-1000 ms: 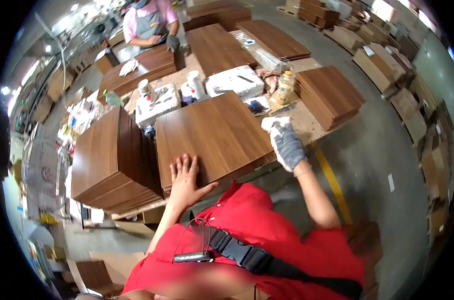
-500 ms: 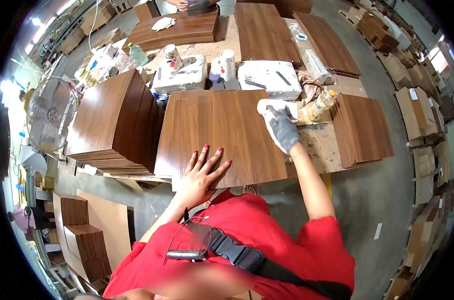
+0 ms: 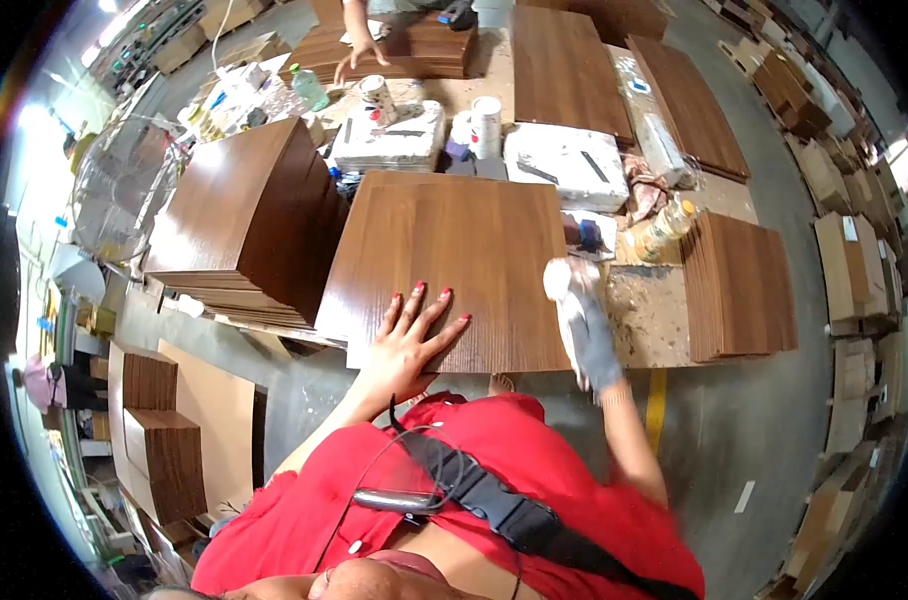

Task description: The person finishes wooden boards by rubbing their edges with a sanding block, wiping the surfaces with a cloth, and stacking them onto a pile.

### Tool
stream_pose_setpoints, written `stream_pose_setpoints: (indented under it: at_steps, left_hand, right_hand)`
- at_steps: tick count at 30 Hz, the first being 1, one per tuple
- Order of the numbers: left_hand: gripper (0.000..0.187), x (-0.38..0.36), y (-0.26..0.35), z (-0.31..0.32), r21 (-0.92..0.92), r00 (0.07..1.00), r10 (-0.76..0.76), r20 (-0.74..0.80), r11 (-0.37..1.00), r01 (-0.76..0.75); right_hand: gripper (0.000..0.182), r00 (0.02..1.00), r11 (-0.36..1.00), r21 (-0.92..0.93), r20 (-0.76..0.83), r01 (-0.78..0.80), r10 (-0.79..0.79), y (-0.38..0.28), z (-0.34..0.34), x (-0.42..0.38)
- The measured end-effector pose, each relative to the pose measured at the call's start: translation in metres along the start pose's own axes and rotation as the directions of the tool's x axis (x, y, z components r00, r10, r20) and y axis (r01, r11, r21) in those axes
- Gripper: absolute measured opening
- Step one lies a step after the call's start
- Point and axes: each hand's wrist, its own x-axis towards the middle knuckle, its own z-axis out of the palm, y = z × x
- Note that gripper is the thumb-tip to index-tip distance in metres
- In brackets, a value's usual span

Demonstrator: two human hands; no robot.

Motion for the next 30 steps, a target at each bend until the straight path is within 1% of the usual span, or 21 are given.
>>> stream_pose_setpoints:
  at_steps: [2, 4, 5, 7, 9, 10, 11, 12, 14, 16, 18, 19, 21, 22, 23, 25, 26, 27, 28, 29, 30]
  left_hand:
    - [0.094, -0.001, 0.0, -0.001, 0.035, 1.0, 0.017, -0.01, 0.999, -0.017]
    - [0.092, -0.001, 0.001, -0.003, 0.025, 1.0, 0.02, -0.009, 0.999, -0.02]
    - [0.092, -0.003, 0.002, -0.003, 0.033, 1.0, 0.029, -0.007, 0.999, -0.029]
    - [0.09, -0.003, -0.002, -0.002, 0.057, 0.997, 0.073, -0.013, 0.996, -0.072]
    - [0.086, -0.012, -0.009, -0.004, -0.059, 0.994, 0.112, -0.007, 0.992, -0.112]
    - [0.085, -0.017, -0.012, -0.012, -0.149, 0.992, 0.121, 0.019, 0.982, -0.117]
    - [0.084, -0.027, -0.016, -0.02, -0.16, 0.995, 0.077, 0.061, 0.985, -0.066]
    - [0.086, -0.036, -0.018, -0.029, -0.113, 0.996, 0.009, 0.09, 0.994, 0.002]
    - [0.071, -0.057, -0.03, -0.032, -0.151, 0.989, -0.115, -0.095, 0.984, 0.099]
    - [0.042, -0.073, -0.047, -0.021, -0.609, 0.855, -0.457, -0.246, 0.759, 0.231]
    - [0.028, -0.087, -0.06, -0.019, -0.668, 0.679, -0.693, -0.243, 0.627, 0.401]
    - [0.036, -0.088, -0.06, -0.029, -0.628, 0.608, -0.789, -0.089, 0.518, 0.581]
    - [0.054, -0.097, -0.079, -0.015, -0.704, 0.596, -0.78, 0.189, 0.316, 0.637]
    - [0.059, -0.098, -0.082, -0.009, -0.746, 0.591, -0.743, 0.313, 0.193, 0.637]
    - [0.063, -0.097, -0.083, -0.003, -0.796, 0.648, -0.678, 0.348, 0.151, 0.586]
    - [0.054, -0.094, -0.084, 0.019, -0.868, 0.714, -0.63, 0.306, 0.123, 0.481]
    - [0.05, -0.095, -0.087, 0.029, -0.902, 0.735, -0.621, 0.272, 0.101, 0.42]
    - [0.038, -0.095, -0.084, 0.028, -0.927, 0.726, -0.598, 0.339, -0.083, 0.365]
    - [0.038, -0.093, -0.081, 0.025, -0.928, 0.727, -0.599, 0.336, -0.079, 0.364]
    - [0.035, -0.092, -0.076, 0.023, -0.936, 0.74, -0.592, 0.32, -0.078, 0.343]
    - [0.032, -0.093, -0.07, 0.021, -0.944, 0.75, -0.587, 0.305, -0.079, 0.321]
  right_hand:
    - [0.042, 0.997, 0.992, 0.105, -0.008, -0.075, 0.077, -0.024, -0.007, -0.055]
    - [0.04, 0.991, 0.98, 0.149, 0.024, -0.133, 0.131, 0.0, -0.012, -0.105]
    - [0.04, 0.957, 0.924, 0.251, 0.056, -0.289, 0.285, -0.002, -0.02, -0.119]
    - [0.04, 0.941, 0.893, 0.31, 0.01, -0.326, 0.339, -0.017, -0.034, -0.123]
    - [0.037, 0.867, 0.82, 0.377, -0.082, -0.43, 0.492, 0.014, -0.035, -0.127]
    - [0.037, 0.873, 0.809, 0.531, -0.236, -0.251, 0.426, 0.019, -0.027, -0.12]
    - [0.036, 0.83, 0.737, 0.645, -0.284, -0.205, 0.479, 0.024, -0.019, -0.112]
    - [0.039, 0.814, 0.773, 0.6, -0.333, -0.206, 0.476, 0.04, -0.012, -0.104]
    - [0.039, 0.773, 0.643, 0.719, -0.24, -0.265, 0.587, 0.047, -0.004, -0.077]
    - [0.036, 0.818, 0.715, 0.68, -0.312, -0.164, 0.484, 0.036, 0.003, -0.052]
    - [0.037, 0.868, 0.824, 0.554, -0.346, -0.118, 0.357, 0.055, 0.004, -0.024]
    - [0.035, 0.878, 0.774, 0.606, -0.254, -0.182, 0.405, 0.046, 0.0, -0.012]
    - [0.03, 0.853, 0.669, 0.648, -0.057, -0.364, 0.519, 0.032, -0.003, 0.009]
    - [0.029, 0.866, 0.698, 0.618, -0.052, -0.363, 0.497, 0.027, -0.002, 0.018]
    - [0.029, 0.88, 0.726, 0.587, -0.048, -0.359, 0.473, 0.023, 0.0, 0.028]
    - [0.029, 0.862, 0.686, 0.598, 0.015, -0.414, 0.507, 0.04, 0.001, 0.038]
    - [0.033, 0.944, 0.866, 0.411, -0.037, -0.284, 0.327, 0.097, 0.009, 0.051]
    - [0.035, 0.973, 0.93, 0.306, -0.042, -0.204, 0.227, 0.102, 0.013, 0.056]
    - [0.037, 0.991, 0.973, 0.2, -0.046, -0.113, 0.124, 0.083, 0.014, 0.06]
    - [0.037, 0.982, 0.903, 0.413, -0.088, -0.118, 0.169, 0.065, 0.022, 0.06]
    - [0.037, 0.971, 0.872, 0.469, -0.106, -0.141, 0.214, 0.054, 0.024, 0.056]
